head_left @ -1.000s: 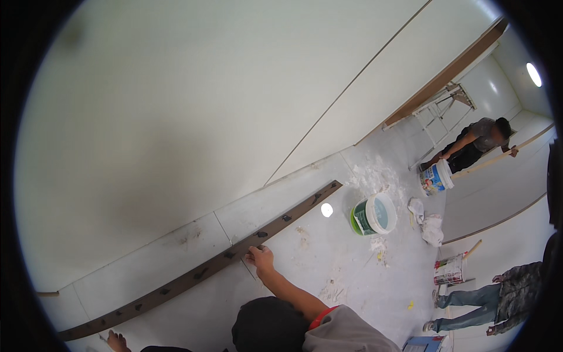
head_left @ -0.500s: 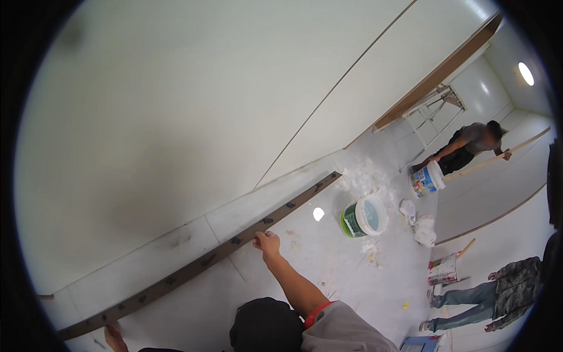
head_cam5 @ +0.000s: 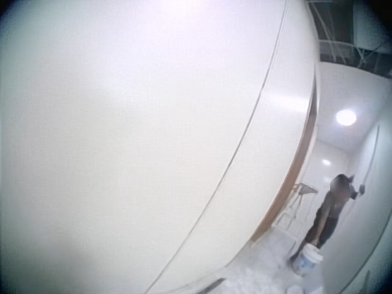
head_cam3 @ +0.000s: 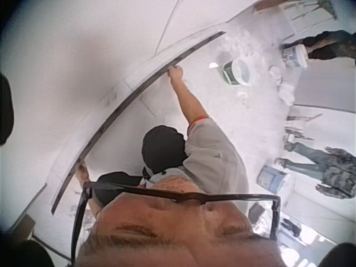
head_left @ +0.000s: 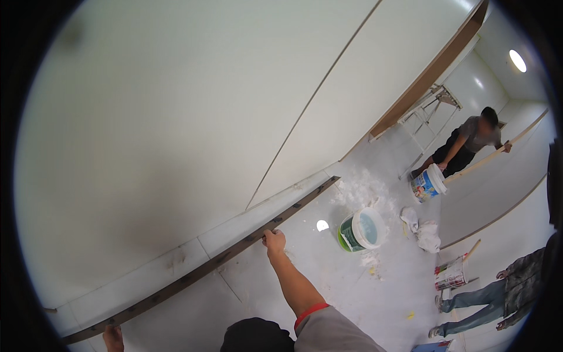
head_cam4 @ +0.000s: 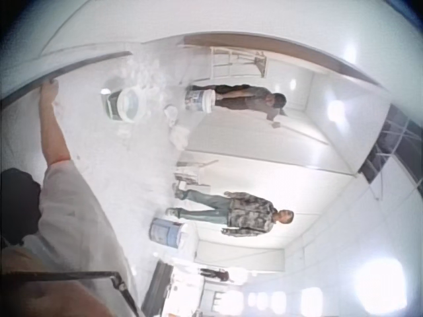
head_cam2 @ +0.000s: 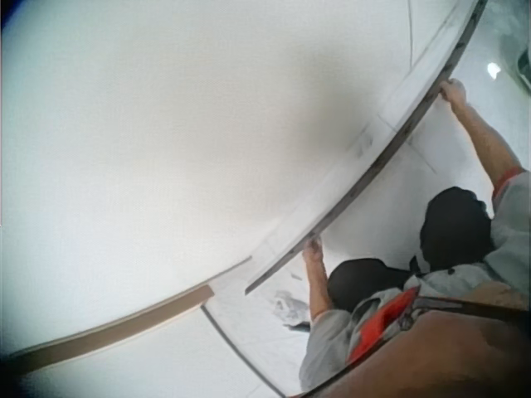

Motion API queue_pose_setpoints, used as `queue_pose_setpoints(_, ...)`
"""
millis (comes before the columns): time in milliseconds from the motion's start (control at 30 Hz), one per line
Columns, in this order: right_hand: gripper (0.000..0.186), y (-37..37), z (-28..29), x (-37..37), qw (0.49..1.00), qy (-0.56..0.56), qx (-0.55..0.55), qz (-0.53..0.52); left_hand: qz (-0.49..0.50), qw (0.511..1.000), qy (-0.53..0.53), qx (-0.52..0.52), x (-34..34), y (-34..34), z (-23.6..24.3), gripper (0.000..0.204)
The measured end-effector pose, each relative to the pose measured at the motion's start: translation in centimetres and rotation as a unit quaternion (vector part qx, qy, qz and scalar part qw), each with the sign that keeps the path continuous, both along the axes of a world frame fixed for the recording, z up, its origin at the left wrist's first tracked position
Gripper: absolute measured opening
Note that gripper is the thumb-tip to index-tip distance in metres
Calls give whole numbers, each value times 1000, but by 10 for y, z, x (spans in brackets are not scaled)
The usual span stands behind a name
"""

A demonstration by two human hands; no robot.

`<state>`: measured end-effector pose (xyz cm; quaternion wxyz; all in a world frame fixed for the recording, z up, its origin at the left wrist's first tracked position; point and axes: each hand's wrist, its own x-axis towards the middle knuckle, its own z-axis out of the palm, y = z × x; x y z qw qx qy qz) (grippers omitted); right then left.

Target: The person cleans a long metal baseboard trim with a cloth, applies adhesive to it using a caulking gun, and then presses the trim against the bottom of a white wall. The person works along the wall, securing the trim in place.

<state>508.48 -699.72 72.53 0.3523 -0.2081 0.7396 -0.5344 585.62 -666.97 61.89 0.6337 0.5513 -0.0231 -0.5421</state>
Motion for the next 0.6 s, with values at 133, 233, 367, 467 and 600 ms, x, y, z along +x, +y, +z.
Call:
queue_pose_setpoints(133, 26, -27, 3, -19, 999, 26, 34, -15, -5, 998, 19, 63, -23, -30, 18, 8)
queue_pose_setpoints(233, 28, -34, -7, -54, 997, 62, 37, -28, 75, 986, 56, 141, -92, -61, 42, 11)
queue_pose_setpoints(367, 30, -70, -7, -61, 996, 84, 35, -13, -10, 990, -9, 137, -83, -64, 34, 10)
queue_pose_setpoints(467, 30, -96, -8, -56, 996, 90, 22, 4, -134, 974, -159, 84, -56, -57, 16, 22)
queue_pose_setpoints(600, 29, -87, -28, -106, 978, 192, 78, -13, -336, 765, -532, 134, -146, -100, 61, 26)
